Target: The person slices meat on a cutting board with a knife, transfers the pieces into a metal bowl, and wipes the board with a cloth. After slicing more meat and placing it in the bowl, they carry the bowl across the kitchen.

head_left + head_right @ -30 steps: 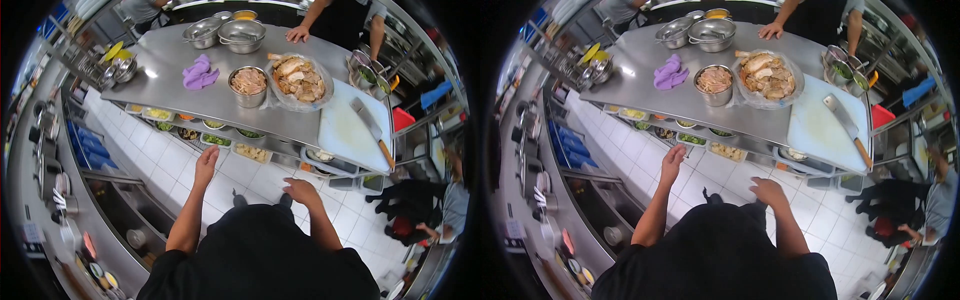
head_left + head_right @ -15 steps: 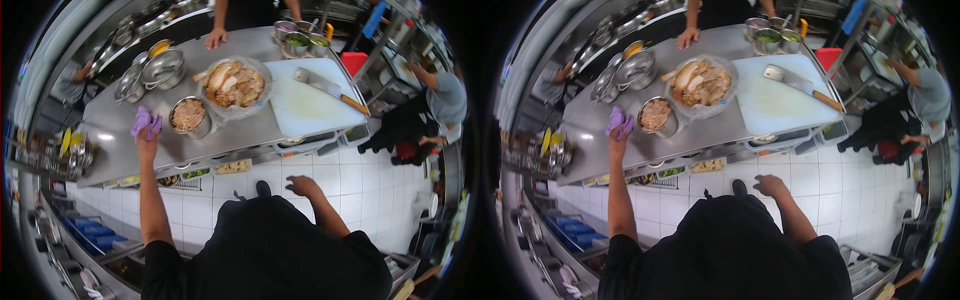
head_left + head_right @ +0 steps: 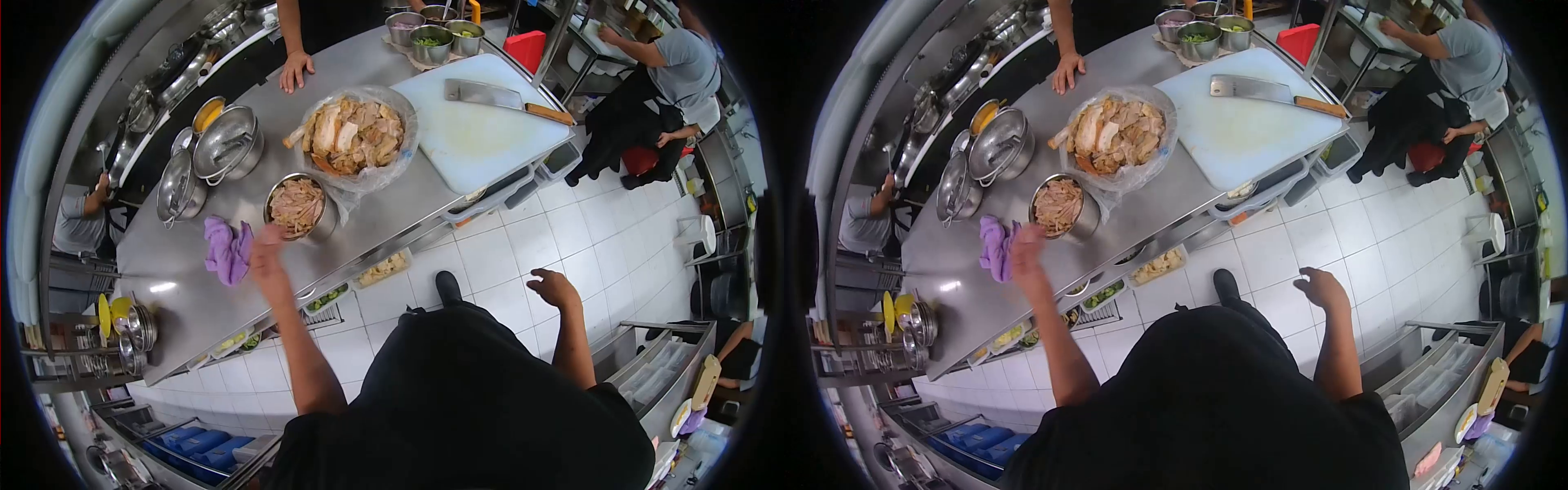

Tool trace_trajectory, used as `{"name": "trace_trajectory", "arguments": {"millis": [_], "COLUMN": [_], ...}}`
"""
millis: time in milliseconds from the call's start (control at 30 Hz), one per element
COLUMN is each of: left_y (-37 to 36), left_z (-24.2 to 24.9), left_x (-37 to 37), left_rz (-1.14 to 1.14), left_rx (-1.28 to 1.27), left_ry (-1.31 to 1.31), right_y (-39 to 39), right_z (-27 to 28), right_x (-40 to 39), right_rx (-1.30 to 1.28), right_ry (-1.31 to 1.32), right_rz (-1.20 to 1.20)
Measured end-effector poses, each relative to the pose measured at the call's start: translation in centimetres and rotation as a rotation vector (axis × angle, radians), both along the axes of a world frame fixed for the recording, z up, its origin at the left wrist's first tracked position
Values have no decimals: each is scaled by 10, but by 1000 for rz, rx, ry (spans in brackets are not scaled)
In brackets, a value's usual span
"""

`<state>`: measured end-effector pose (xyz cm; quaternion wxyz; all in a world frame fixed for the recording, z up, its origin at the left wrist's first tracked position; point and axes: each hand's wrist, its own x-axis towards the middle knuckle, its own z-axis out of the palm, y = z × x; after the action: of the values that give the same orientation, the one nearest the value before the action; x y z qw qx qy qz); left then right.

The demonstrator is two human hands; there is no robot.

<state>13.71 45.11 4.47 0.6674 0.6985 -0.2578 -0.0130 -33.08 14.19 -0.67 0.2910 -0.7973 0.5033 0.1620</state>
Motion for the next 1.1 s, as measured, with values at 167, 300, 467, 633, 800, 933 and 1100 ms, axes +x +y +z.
{"name": "trace_trajectory", "arguments": {"millis": [167, 300, 467, 633, 800, 933, 1100], "left_y": [-73, -118, -191, -232, -247, -265, -281], "left_z": [-18, 9, -2, -5, -20, -12, -5], "left_x": [-114, -131, -109, -86, -94, -99, -123], "left_rz": [-624, -732, -543, -114, 90, 288, 197], "left_rx": [336, 508, 388, 338, 212, 519, 584], "left_ry": [359, 301, 283, 249, 169, -10, -24], "right_y": [-50, -105, -188, -271, -313, -313, -336], "right_z": [32, 67, 80, 79, 56, 51, 17], "right_x": [21, 64, 99, 104, 116, 134, 156], "right_rx": [-154, -353, -699, -748, -743, -723, -727], "right_ry": [-172, -493, -676, -748, -740, -751, -771], "right_rz": [-33, 71, 215, 294, 414, 450, 489]}}
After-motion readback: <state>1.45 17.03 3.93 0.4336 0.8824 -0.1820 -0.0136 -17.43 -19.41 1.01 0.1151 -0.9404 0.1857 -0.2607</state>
